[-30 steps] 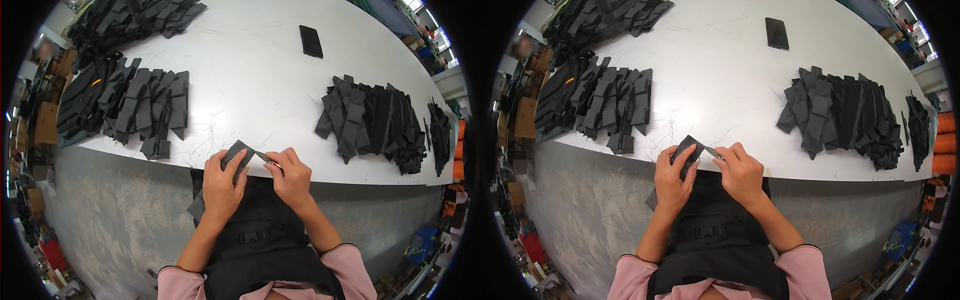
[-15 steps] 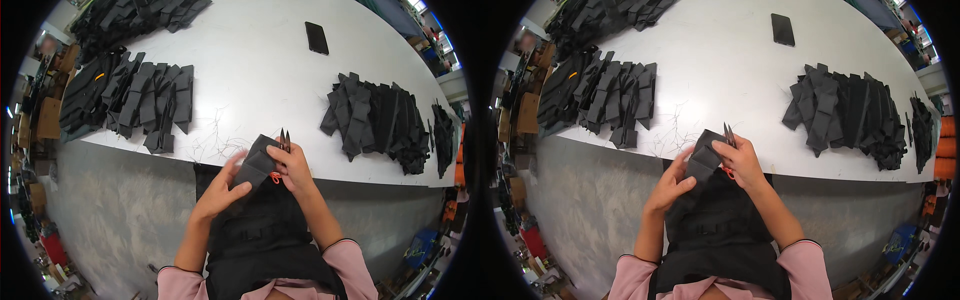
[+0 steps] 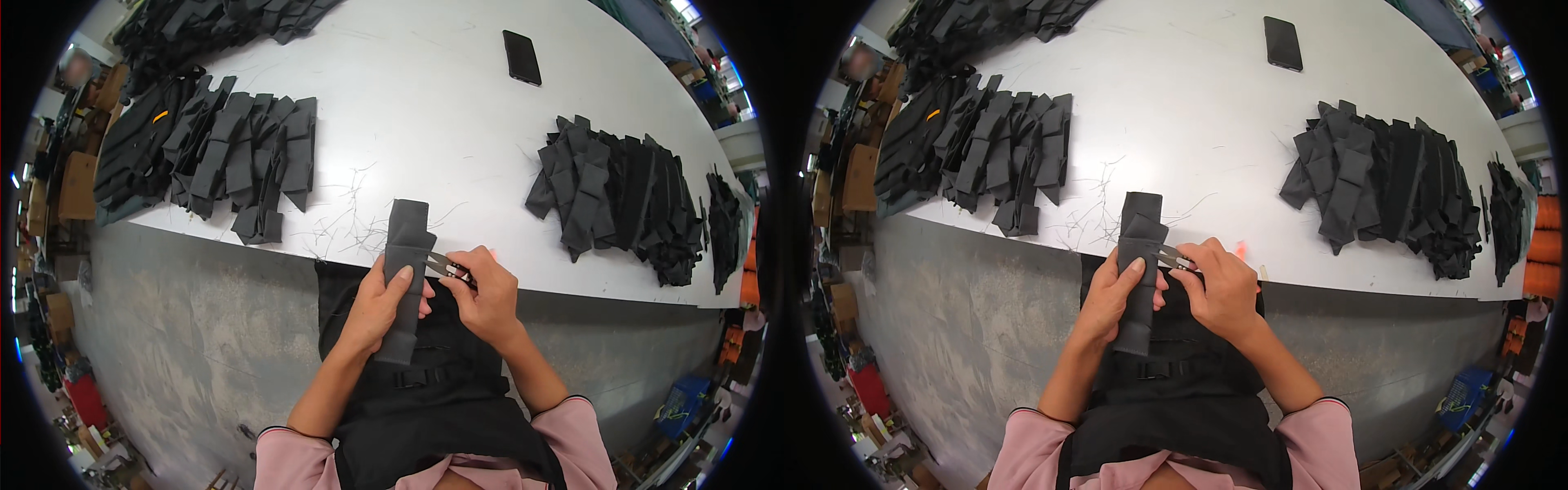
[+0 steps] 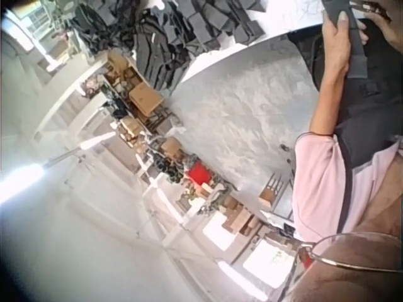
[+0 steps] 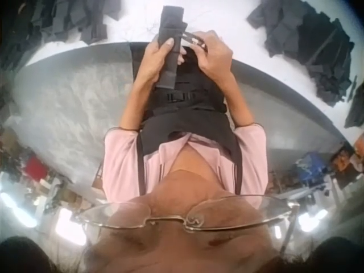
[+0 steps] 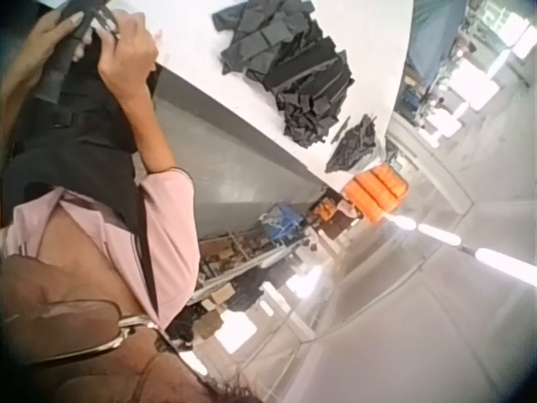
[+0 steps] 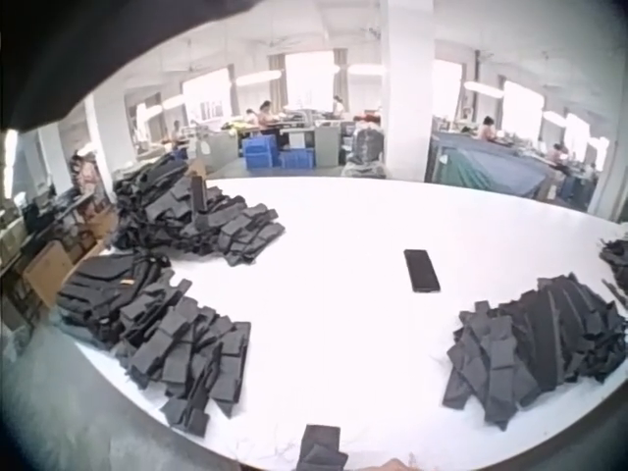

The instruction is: Use a small pair of snips to trim excess threads from black fabric components.

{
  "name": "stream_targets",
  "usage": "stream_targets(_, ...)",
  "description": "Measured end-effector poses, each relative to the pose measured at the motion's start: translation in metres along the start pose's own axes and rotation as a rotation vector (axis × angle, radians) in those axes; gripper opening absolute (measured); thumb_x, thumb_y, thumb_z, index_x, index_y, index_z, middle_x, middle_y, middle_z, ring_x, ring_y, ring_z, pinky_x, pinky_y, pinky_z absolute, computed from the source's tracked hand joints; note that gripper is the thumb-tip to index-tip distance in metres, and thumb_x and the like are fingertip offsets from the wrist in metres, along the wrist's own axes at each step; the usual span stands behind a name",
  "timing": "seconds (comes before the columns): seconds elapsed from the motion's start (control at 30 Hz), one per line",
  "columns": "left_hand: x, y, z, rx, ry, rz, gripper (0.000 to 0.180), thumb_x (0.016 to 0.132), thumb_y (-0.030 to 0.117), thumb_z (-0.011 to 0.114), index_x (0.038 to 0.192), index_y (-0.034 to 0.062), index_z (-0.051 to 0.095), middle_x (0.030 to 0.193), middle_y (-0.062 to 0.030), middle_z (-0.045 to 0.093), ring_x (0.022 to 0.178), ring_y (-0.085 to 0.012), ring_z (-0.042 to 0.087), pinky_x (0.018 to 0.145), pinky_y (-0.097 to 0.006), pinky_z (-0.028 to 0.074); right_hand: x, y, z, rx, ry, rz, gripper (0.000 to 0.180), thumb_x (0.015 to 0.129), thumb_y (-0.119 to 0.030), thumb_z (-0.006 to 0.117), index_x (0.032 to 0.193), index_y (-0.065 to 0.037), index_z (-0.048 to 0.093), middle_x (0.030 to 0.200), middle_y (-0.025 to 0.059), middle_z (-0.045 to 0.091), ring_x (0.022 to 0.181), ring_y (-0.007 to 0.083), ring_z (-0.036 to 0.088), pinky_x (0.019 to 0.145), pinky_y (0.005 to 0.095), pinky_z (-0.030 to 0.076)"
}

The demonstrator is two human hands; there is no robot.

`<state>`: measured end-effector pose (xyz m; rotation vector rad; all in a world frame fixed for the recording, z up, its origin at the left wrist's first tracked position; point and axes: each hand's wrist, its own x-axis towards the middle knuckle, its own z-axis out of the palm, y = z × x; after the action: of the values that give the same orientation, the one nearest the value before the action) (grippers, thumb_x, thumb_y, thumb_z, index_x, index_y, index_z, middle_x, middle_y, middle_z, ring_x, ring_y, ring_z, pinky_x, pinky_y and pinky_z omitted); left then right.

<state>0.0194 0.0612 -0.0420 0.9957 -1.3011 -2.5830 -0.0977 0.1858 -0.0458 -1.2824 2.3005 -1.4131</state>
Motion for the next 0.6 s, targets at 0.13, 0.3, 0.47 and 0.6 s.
stream_targets(0.13,-0.002,0.003,0.006,0.009,-0.019,-0.011,0.024,0.096,0.018,0.044,0.111,-0.0006,0.043,0.079,-0.0099,0.060,0.062,-0.0132,0.059,0.058,-0.025,0.050,0.004,-0.001,0.001,-0.176,-0.035,-0.103,0.024,0.071,0.000,0.067,0.093,-0.005,0.060,0.071,0.0085,0.055,0.055,0.0217,0.055,0.050,0.0296,0.043)
stream_targets(0.3,-0.003,0.003,0.005,0.041,-0.019,-0.001,0.023,0.096,0.017,0.044,0.110,-0.0010,0.045,0.078,-0.0096,0.060,0.060,-0.0131,0.058,0.057,-0.025,0.049,0.002,-0.002,0.000,-0.253,-0.015,-0.144,0.023,0.070,0.000,0.067,0.091,-0.006,0.061,0.070,0.0083,0.056,0.056,0.0245,0.056,0.049,0.0318,0.043)
stream_targets(0.47,-0.004,0.005,0.005,0.044,0.003,-0.025,0.023,0.096,0.018,0.044,0.109,-0.0012,0.045,0.077,-0.0092,0.060,0.060,-0.0131,0.058,0.056,-0.025,0.049,-0.005,-0.001,0.004,-0.184,0.079,-0.157,0.022,0.070,0.000,0.067,0.091,-0.006,0.061,0.071,0.0093,0.057,0.056,0.0250,0.055,0.050,0.0317,0.043)
stream_targets(0.6,-0.003,0.006,0.006,0.056,-0.025,-0.033,0.023,0.096,0.018,0.044,0.108,-0.0012,0.046,0.077,-0.0092,0.060,0.060,-0.0134,0.059,0.057,-0.025,0.050,-0.005,0.000,0.007,-0.087,0.077,-0.055,0.018,0.073,-0.005,0.068,0.090,-0.005,0.060,0.072,0.0077,0.056,0.056,0.0237,0.055,0.053,0.0310,0.043)
